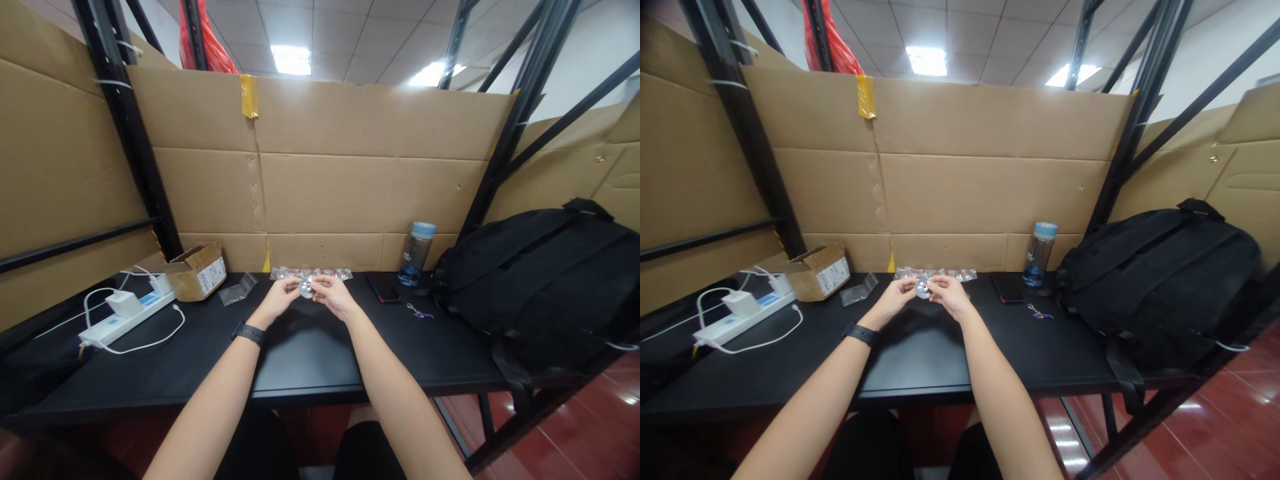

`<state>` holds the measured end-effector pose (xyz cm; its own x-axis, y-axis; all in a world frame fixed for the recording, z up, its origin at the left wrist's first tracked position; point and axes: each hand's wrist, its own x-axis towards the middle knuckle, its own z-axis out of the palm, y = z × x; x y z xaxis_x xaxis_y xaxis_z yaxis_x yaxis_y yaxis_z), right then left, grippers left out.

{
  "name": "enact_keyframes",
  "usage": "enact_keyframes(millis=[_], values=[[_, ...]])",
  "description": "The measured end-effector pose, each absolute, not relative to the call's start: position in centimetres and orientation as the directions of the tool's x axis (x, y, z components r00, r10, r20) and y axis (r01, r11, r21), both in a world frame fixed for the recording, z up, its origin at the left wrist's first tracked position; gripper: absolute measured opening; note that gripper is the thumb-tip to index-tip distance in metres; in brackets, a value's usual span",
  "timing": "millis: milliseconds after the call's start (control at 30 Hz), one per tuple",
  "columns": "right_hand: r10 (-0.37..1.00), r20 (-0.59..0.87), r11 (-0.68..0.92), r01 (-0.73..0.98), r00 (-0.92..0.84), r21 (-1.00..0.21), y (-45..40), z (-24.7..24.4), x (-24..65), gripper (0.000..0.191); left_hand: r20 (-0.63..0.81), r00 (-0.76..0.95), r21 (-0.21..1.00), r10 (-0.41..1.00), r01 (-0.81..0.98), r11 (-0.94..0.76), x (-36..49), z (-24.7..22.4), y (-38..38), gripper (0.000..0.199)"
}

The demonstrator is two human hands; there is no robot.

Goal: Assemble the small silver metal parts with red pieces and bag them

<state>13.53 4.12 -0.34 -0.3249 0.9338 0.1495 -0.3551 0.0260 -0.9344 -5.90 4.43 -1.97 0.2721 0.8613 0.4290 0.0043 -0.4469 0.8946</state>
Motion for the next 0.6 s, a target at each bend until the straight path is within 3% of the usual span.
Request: enact_keyframes(millis=[233,400,500,600], values=[[0.927,0.140,0.004,-0.364,-0.349,-0.931,4.3,-1.1,12.8,0.042,0.449,0.384,0.838,0.807,0.133,-0.529,-6.3,-1.7,4.1,0.034],[0.926,0.121,-0.005,-0.333,-0.357,-0.943,4.3,-1.1,13.0,0.041,0.485,0.424,0.697,0.765,0.341,-0.631,-6.7,-1.2,3.6,0.026],[0.929,0.183,0.050,-0.382,-0.322,-0.923,4.5,-0.5,13.7,0.041,0.491,0.268,0.585,0.829,0.604,-0.542,-7.2,-1.3,3.8,0.021],[0.950,0.283,0.224,-0.352,-0.128,-0.909,5.2,0.0,15.5,0.038,0.456,0.027,0.517,0.889,0.805,-0.290,-8.0,-1.5,4.0,0.019]])
